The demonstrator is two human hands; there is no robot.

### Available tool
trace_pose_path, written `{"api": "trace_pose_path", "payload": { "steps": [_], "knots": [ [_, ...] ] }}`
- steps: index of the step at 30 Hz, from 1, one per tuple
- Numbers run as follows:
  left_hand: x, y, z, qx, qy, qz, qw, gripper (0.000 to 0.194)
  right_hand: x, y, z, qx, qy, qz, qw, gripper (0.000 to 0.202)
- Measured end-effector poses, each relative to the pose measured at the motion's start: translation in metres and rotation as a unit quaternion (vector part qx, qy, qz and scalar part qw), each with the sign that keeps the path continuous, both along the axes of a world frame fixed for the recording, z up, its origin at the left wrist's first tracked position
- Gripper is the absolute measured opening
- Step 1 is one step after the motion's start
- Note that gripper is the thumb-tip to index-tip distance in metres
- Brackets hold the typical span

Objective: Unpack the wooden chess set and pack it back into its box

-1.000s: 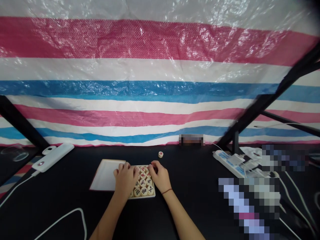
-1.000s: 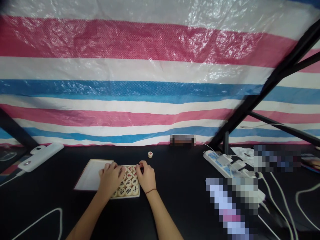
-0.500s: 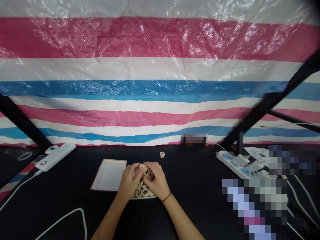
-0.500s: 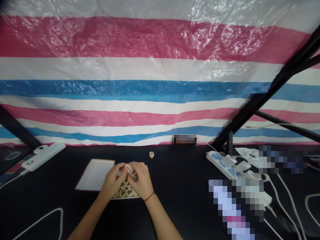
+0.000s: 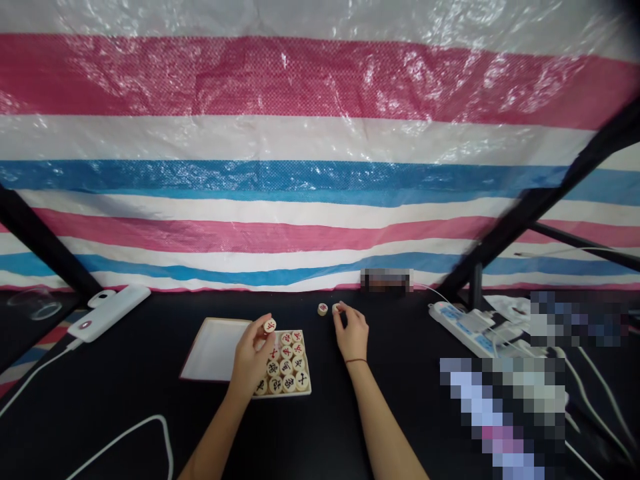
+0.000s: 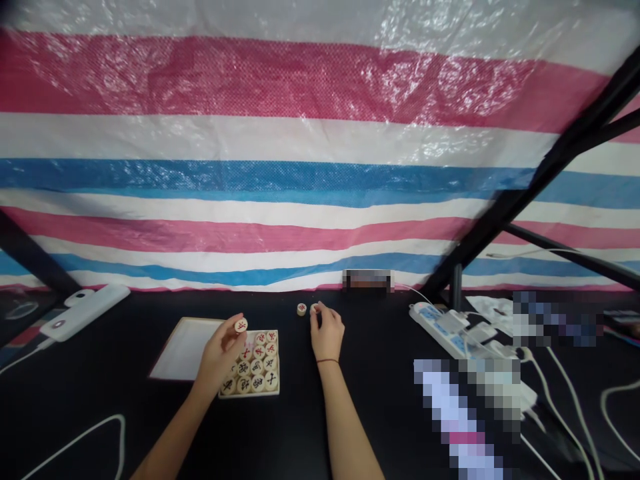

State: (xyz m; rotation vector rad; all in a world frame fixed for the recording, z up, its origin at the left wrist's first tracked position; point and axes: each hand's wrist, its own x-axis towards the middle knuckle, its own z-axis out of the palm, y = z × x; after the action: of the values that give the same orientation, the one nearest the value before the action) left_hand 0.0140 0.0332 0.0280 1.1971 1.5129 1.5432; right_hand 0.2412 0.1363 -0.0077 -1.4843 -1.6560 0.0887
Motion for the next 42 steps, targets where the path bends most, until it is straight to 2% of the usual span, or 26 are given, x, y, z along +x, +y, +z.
{"api": "trace_pose_path", "payload": {
  "steps": [3, 6, 8, 11, 12, 14, 17, 20, 22, 24, 26, 29, 32, 42],
  "knots": [
    [-0.001, -0.002, 0.001, 0.0, 0.05, -0.013, 0.999, 0.039, -0.004, -0.002, -0.002, -0.043, -0.034, 0.011, 0.998, 0.027],
    [0.001, -0.005, 0.006, 0.027, 0.153, -0.003, 0.988, 0.033, -0.013, -0.014, 0.011, 0.007, -0.005, 0.031, 0.999, 0.026],
    [0.004, -0.006, 0.008, 0.05, 0.221, -0.007, 0.974, 0.03, -0.024, -0.028, 0.024, 0.037, 0.04, 0.091, 0.994, 0.025],
    [0.007, -0.008, 0.007, 0.098, 0.3, -0.023, 0.949, 0.026, -0.047, -0.053, 0.042, -0.003, 0.092, 0.265, 0.96, 0.022],
    [0.007, -0.008, 0.006, 0.113, 0.319, -0.022, 0.941, 0.026, -0.056, -0.061, 0.046, -0.015, 0.103, 0.298, 0.949, 0.021],
    [0.007, -0.007, 0.003, 0.135, 0.346, -0.018, 0.928, 0.027, -0.07, -0.073, 0.052, -0.029, 0.122, 0.314, 0.941, 0.016],
    [0.006, -0.007, 0.001, 0.149, 0.364, -0.024, 0.919, 0.028, -0.08, -0.078, 0.055, -0.027, 0.133, 0.307, 0.942, 0.014],
    [0.006, -0.007, 0.001, 0.139, 0.38, -0.031, 0.914, 0.03, -0.069, -0.067, 0.053, -0.007, 0.125, 0.278, 0.952, 0.014],
    [0.005, -0.007, 0.001, 0.12, 0.397, -0.023, 0.91, 0.031, -0.051, -0.052, 0.048, 0.017, 0.116, 0.195, 0.974, 0.018],
    [0.003, -0.007, 0.001, 0.109, 0.412, -0.01, 0.905, 0.031, -0.029, -0.034, 0.038, 0.038, 0.095, 0.067, 0.992, 0.027],
    [0.001, -0.006, 0.001, 0.107, 0.42, 0.005, 0.901, 0.029, -0.009, -0.018, 0.025, 0.02, 0.054, -0.001, 0.998, 0.035],
    [-0.002, -0.006, 0.003, 0.112, 0.418, 0.016, 0.901, 0.027, 0.007, -0.004, 0.008, -0.001, 0.01, -0.008, 1.0, 0.038],
    [-0.003, -0.006, 0.005, 0.107, 0.417, 0.009, 0.903, 0.026, 0.005, 0.0, -0.001, 0.007, -0.028, 0.017, 0.999, 0.035],
    [0.0, -0.007, 0.01, 0.092, 0.387, 0.002, 0.917, 0.024, -0.004, 0.001, -0.004, -0.026, -0.112, -0.008, 0.993, 0.02]
  ]
}}
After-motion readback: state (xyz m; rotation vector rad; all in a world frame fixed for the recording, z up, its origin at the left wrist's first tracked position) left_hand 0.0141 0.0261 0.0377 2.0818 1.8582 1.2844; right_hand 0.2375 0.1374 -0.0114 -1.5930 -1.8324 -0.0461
